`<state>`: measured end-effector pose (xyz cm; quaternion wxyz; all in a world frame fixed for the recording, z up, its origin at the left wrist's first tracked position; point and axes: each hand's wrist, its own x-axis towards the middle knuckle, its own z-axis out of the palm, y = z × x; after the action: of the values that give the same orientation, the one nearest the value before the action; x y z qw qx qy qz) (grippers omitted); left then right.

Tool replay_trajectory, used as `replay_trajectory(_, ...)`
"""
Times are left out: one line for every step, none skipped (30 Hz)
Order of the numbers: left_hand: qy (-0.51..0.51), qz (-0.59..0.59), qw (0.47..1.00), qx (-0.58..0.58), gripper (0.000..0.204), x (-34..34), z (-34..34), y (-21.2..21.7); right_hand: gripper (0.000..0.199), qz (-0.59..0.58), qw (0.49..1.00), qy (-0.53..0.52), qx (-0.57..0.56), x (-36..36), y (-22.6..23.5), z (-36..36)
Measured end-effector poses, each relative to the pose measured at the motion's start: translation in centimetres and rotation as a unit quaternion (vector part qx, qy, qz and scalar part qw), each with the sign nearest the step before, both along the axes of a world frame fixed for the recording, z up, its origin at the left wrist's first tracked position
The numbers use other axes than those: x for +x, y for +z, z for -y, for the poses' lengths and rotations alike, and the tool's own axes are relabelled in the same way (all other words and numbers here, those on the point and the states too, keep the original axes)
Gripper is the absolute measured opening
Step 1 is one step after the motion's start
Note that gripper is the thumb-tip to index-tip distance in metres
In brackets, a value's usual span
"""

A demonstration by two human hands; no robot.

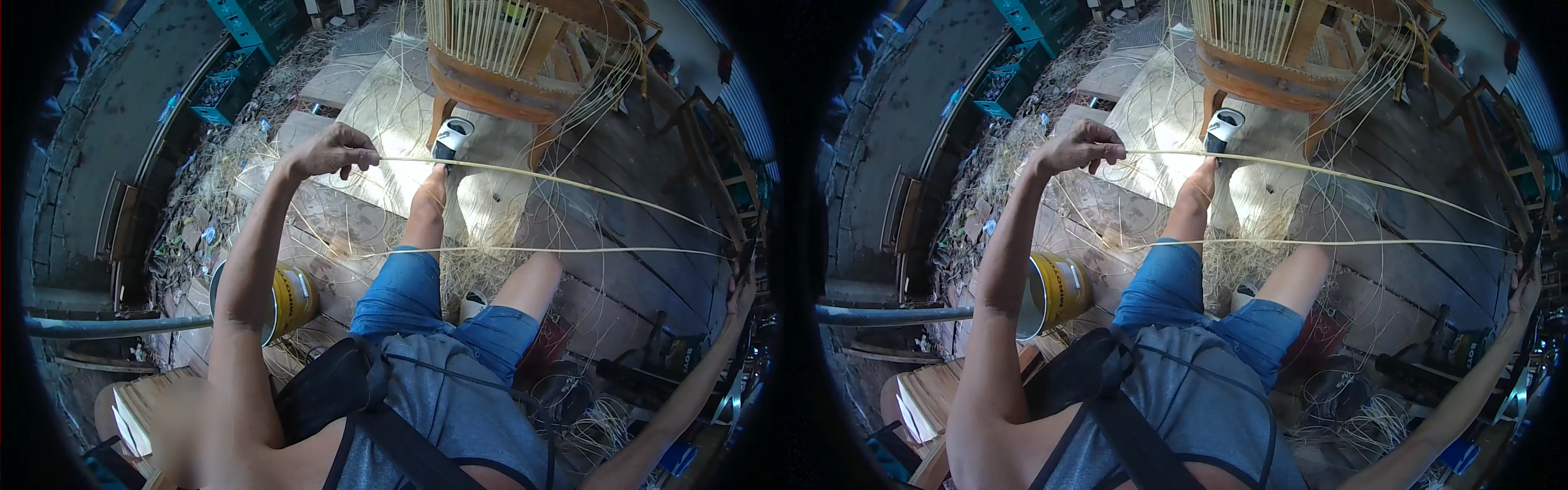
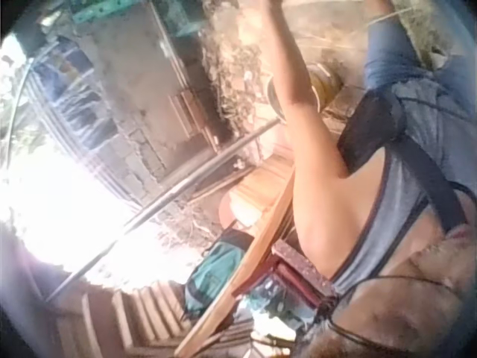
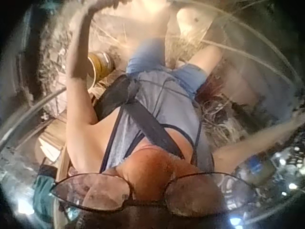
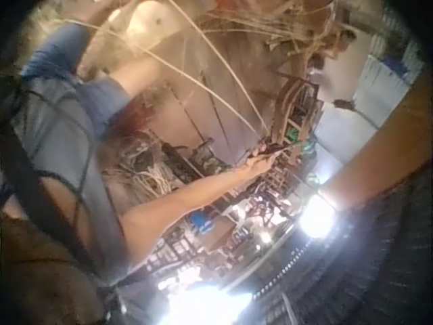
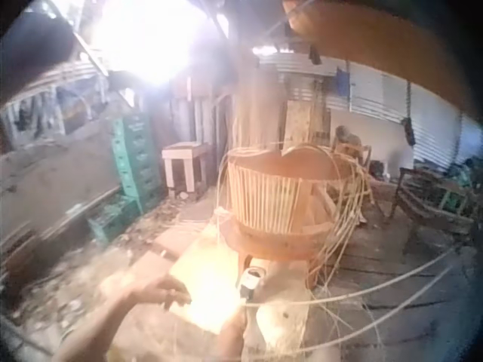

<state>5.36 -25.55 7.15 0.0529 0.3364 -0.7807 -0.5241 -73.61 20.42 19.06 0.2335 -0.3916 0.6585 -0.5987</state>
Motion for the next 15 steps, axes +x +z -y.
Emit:
replay_trajectory(-0.002,0.016,1.000,-0.007,0.029,0.2,0.1,0.1,0.037,0.000,1.000,0.001,-0.008,-0.2,0.3,-0.1)
replay_trajectory(-0.004,0.014,1.000,-0.005,0.029,0.3,0.2,0.3,0.037,-0.002,1.000,-0.001,-0.006,-0.4,0.5,-0.2)
replay_trajectory(0.000,0.025,1.000,-0.013,0.030,0.5,0.1,0.5,0.036,-0.001,0.999,-0.032,-0.006,0.5,0.5,0.3)
replay_trajectory(0.002,0.036,0.999,-0.021,0.030,0.6,0.1,0.5,0.035,0.000,0.998,-0.065,-0.005,1.4,0.6,0.5)
replay_trajectory(0.010,0.034,0.999,-0.026,0.031,0.8,0.4,0.1,0.035,-0.002,0.998,-0.068,-0.004,1.7,0.6,0.7)
replay_trajectory(0.007,0.032,0.999,-0.024,0.031,1.0,0.6,0.0,0.035,0.006,0.996,-0.083,-0.016,2.0,0.5,0.7)
replay_trajectory(0.010,0.034,0.999,-0.033,0.031,1.2,0.8,0.0,0.034,0.015,0.995,-0.097,-0.027,2.1,0.4,0.6)
replay_trajectory(0.014,0.038,0.998,-0.042,0.031,1.5,1.0,0.0,0.034,0.014,0.995,-0.099,-0.027,1.3,0.0,0.2)
replay_trajectory(0.014,0.060,0.996,-0.058,0.030,1.7,1.3,0.0,0.034,0.013,0.995,-0.102,-0.013,0.2,-0.4,-0.2)
replay_trajectory(0.014,0.060,0.996,-0.058,0.030,2.3,1.7,-0.3,0.034,0.013,0.995,-0.102,0.001,-1.1,-0.7,-0.5)
replay_trajectory(0.019,0.072,0.992,-0.098,0.030,3.0,2.4,-0.6,0.035,-0.007,0.993,-0.119,0.024,-2.2,-0.6,-1.1)
replay_trajectory(0.024,0.088,0.986,-0.137,0.029,3.8,3.0,-0.9,0.035,-0.003,0.993,-0.116,0.023,-3.1,-0.6,-1.7)
replay_trajectory(0.040,0.058,0.991,-0.111,0.028,4.5,3.4,-0.8,0.033,0.004,0.983,-0.182,-0.003,-4.0,-0.4,-2.4)
replay_trajectory(0.044,0.063,0.990,-0.115,0.028,5.3,3.7,-1.1,0.032,0.011,0.968,-0.248,-0.030,-5.3,-0.3,-3.7)
replay_trajectory(0.041,0.042,0.990,-0.125,0.027,5.4,4.9,-3.0,0.038,-0.045,0.979,-0.201,0.006,-11.5,2.8,-10.7)
